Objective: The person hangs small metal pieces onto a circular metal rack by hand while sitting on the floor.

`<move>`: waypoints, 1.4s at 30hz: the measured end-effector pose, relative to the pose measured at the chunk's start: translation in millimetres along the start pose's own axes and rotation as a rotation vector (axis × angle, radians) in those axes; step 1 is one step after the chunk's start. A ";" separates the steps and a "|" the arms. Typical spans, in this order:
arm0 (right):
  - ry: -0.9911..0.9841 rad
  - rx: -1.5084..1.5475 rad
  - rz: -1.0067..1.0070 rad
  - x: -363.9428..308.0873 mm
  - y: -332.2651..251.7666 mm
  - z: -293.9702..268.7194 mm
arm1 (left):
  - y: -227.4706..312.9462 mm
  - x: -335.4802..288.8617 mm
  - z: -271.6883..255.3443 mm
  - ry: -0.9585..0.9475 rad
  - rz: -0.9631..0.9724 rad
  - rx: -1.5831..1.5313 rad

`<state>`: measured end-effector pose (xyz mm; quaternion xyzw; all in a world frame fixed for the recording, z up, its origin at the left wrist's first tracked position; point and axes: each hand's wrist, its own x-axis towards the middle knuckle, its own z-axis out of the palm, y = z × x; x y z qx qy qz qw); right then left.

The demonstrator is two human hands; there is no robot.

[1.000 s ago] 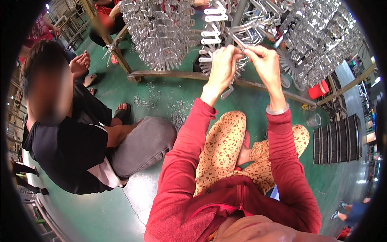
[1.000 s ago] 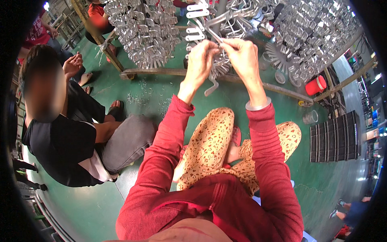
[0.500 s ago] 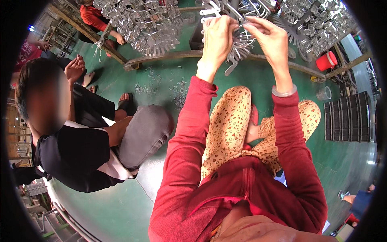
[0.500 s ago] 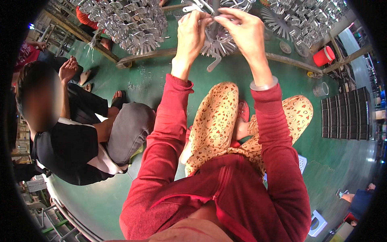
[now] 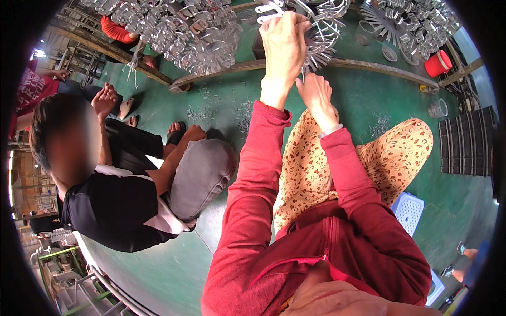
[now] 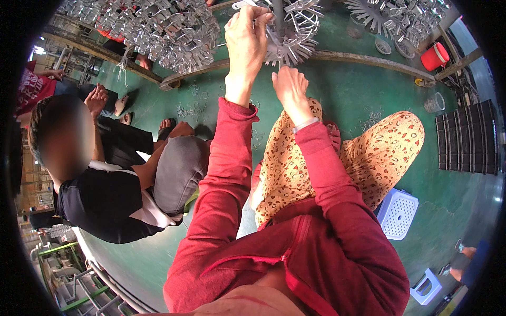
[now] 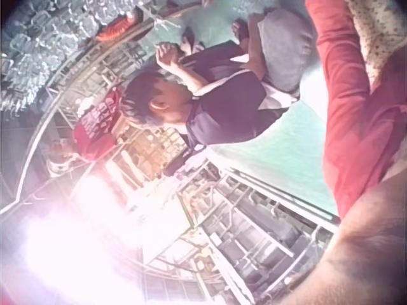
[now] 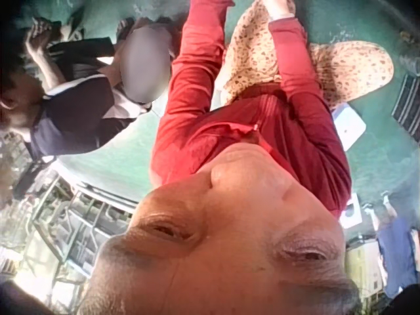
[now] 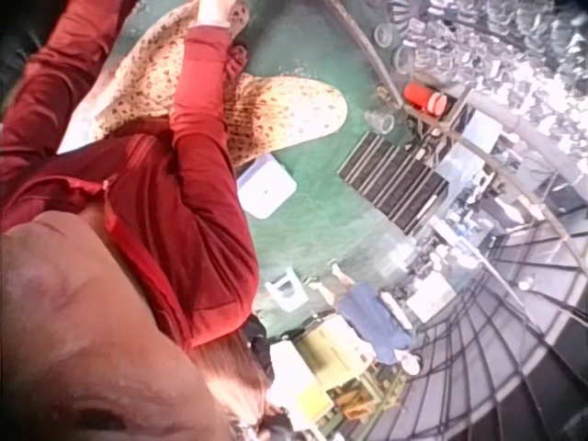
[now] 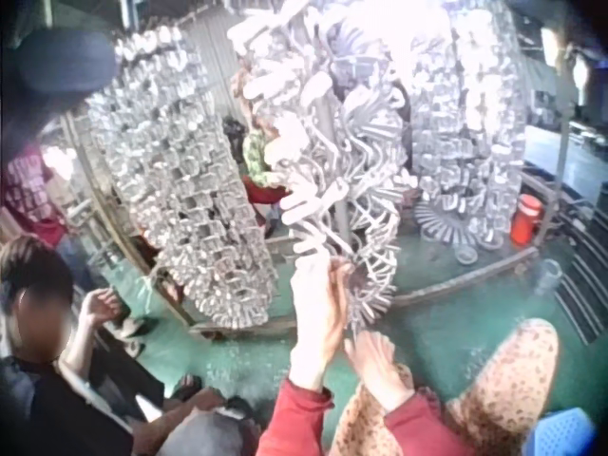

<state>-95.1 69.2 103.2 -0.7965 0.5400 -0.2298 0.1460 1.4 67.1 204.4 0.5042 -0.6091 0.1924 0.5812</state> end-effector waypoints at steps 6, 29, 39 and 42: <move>-0.077 0.030 -0.056 11.5 -5.4 0.3 | 7.8 11.4 -7.7 -0.008 0.003 -0.055; 0.382 0.280 -0.552 51.9 39.0 31.8 | -29.5 -137.2 -49.4 0.125 -0.670 -0.175; 0.405 0.382 -0.511 41.7 84.6 44.1 | -84.2 -361.7 -73.0 -0.402 -1.189 0.315; 0.409 0.411 -0.525 38.0 87.0 38.9 | -120.7 -362.2 -50.2 -0.499 -0.916 0.437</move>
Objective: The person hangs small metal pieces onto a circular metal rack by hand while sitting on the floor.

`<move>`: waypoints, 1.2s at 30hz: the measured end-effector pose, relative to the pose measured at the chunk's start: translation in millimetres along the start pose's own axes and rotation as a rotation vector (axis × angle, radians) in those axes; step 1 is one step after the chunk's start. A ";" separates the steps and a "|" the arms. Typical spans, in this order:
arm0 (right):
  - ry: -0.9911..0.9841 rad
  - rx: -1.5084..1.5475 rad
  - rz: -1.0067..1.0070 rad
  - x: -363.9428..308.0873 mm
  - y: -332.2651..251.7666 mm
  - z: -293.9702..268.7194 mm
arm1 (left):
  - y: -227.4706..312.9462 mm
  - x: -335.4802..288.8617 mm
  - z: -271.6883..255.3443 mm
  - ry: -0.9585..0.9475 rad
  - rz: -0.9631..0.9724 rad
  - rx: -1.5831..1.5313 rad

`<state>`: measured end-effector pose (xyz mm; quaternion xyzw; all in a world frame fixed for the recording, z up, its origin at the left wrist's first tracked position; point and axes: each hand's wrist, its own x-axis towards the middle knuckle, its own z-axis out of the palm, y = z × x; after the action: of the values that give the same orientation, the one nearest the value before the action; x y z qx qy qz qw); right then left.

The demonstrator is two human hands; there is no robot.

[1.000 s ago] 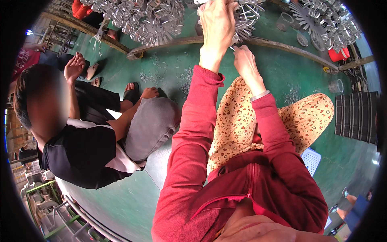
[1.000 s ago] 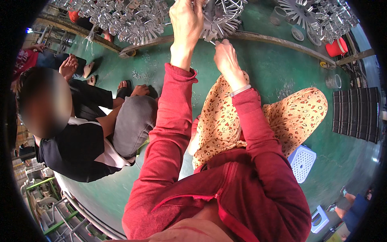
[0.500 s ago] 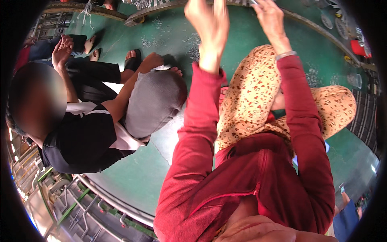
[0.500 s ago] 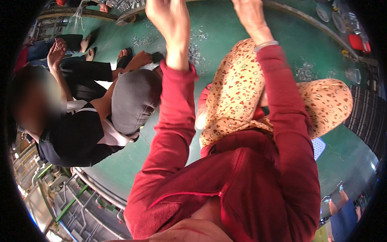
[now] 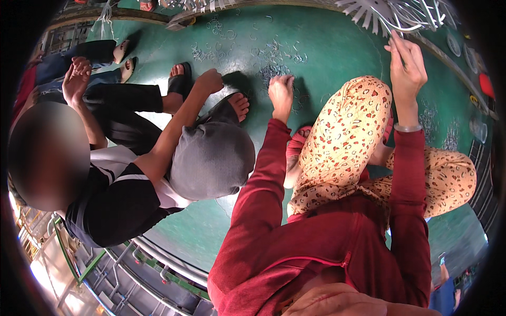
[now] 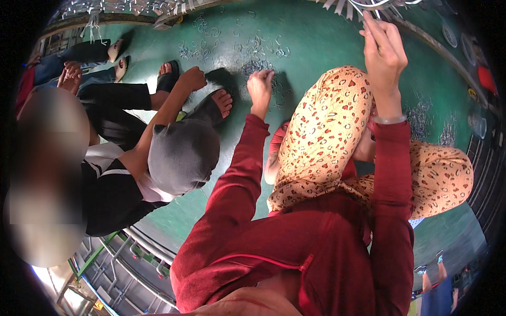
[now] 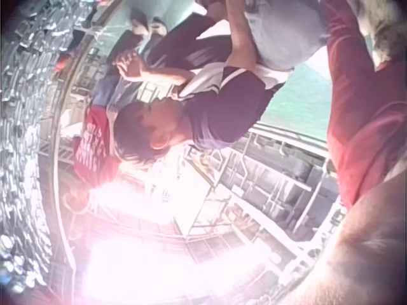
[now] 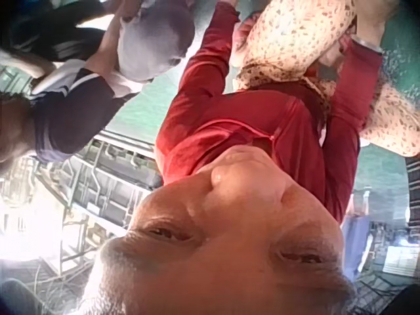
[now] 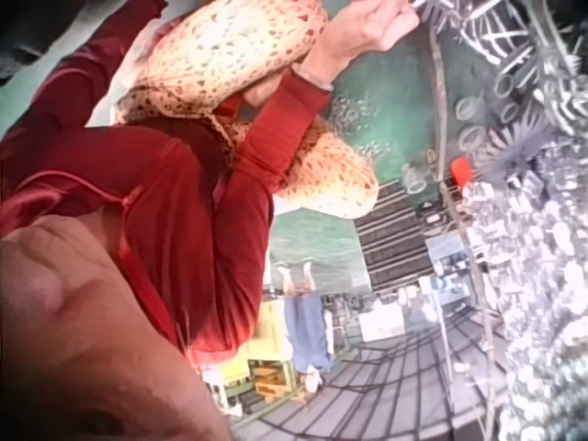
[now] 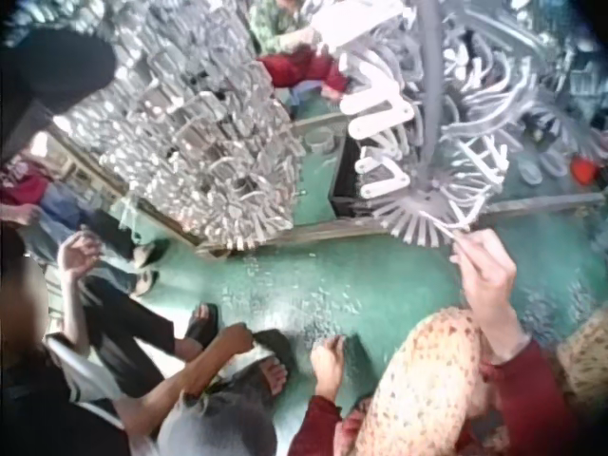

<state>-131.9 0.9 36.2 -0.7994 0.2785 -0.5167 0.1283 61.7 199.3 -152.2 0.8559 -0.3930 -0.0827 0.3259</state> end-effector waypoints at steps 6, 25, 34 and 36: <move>-0.015 -0.062 0.016 4.9 -8.6 1.9 | -14.8 37.9 45.1 0.079 -0.047 0.118; -0.056 -0.009 0.045 17.6 -8.8 15.4 | -15.1 22.3 30.7 -0.033 0.090 0.063; -0.070 -0.020 0.049 18.3 -15.1 18.7 | -17.7 62.9 46.0 -0.076 0.355 0.193; -0.089 -0.037 0.061 16.1 -14.8 19.2 | -17.9 59.3 44.9 -0.112 0.359 0.261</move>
<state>-105.0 2.0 47.3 -0.8148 0.3063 -0.4715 0.1415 95.1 142.7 -191.3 0.8010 -0.5640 -0.0193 0.1997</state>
